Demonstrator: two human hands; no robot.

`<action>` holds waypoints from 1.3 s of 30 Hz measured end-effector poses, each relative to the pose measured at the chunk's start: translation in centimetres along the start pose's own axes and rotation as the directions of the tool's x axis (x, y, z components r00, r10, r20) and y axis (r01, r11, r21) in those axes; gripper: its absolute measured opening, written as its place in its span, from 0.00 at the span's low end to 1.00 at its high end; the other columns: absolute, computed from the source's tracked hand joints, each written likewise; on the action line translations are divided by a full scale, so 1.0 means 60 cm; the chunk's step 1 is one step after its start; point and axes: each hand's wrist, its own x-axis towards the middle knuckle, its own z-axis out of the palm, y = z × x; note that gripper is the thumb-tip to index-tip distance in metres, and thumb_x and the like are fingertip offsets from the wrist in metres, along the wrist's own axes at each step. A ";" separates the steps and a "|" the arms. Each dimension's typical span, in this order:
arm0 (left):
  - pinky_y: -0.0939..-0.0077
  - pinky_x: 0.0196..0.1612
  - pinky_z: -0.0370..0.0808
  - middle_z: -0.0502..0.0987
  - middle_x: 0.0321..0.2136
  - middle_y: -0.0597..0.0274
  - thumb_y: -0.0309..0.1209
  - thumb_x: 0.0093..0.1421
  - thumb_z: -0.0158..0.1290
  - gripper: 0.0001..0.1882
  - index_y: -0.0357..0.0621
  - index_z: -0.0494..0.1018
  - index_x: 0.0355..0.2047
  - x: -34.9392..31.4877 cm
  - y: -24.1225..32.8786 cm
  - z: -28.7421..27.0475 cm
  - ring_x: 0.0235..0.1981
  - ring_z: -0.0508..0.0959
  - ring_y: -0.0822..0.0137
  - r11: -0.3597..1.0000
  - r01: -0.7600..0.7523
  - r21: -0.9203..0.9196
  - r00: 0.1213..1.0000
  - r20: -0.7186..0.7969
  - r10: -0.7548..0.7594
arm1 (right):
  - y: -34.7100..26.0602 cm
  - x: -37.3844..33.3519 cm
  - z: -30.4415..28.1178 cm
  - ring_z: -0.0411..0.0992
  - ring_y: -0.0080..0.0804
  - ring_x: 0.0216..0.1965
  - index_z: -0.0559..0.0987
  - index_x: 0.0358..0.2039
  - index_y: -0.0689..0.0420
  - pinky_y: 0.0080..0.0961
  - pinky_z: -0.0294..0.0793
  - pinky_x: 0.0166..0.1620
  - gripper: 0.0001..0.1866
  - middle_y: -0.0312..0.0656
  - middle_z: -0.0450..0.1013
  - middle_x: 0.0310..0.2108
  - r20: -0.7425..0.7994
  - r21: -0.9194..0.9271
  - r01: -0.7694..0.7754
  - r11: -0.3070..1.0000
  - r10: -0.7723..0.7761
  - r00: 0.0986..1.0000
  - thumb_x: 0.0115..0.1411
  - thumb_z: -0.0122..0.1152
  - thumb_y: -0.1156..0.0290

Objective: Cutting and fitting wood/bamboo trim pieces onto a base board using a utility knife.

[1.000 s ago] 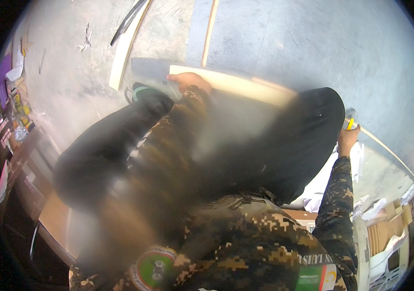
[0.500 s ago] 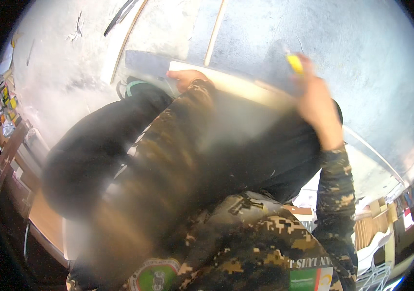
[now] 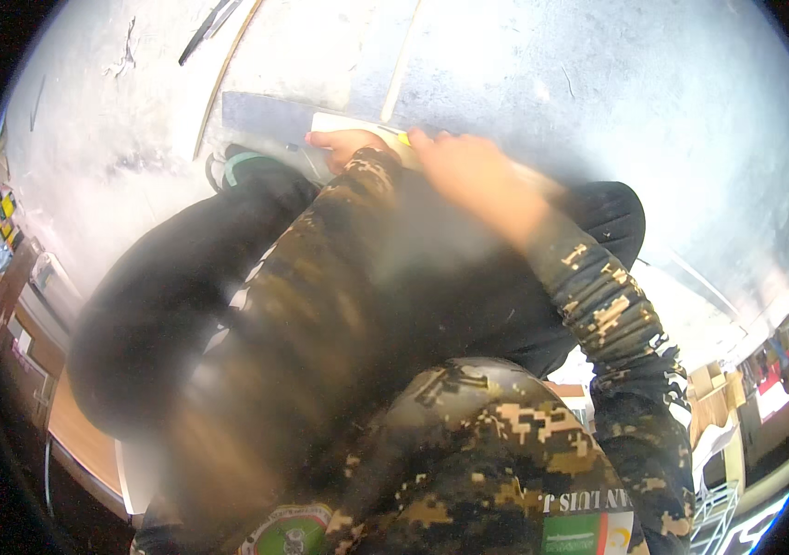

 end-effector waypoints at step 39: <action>0.51 0.64 0.67 0.76 0.53 0.34 0.65 0.68 0.24 0.48 0.30 0.71 0.57 -0.013 0.003 -0.007 0.56 0.75 0.38 0.999 -0.010 0.046 0.999 0.039 0.009 | -0.039 0.026 -0.079 0.81 0.53 0.40 0.70 0.48 0.64 0.47 0.80 0.40 0.13 0.55 0.81 0.36 0.249 0.061 -0.091 0.994 0.074 0.966 0.66 0.46 0.71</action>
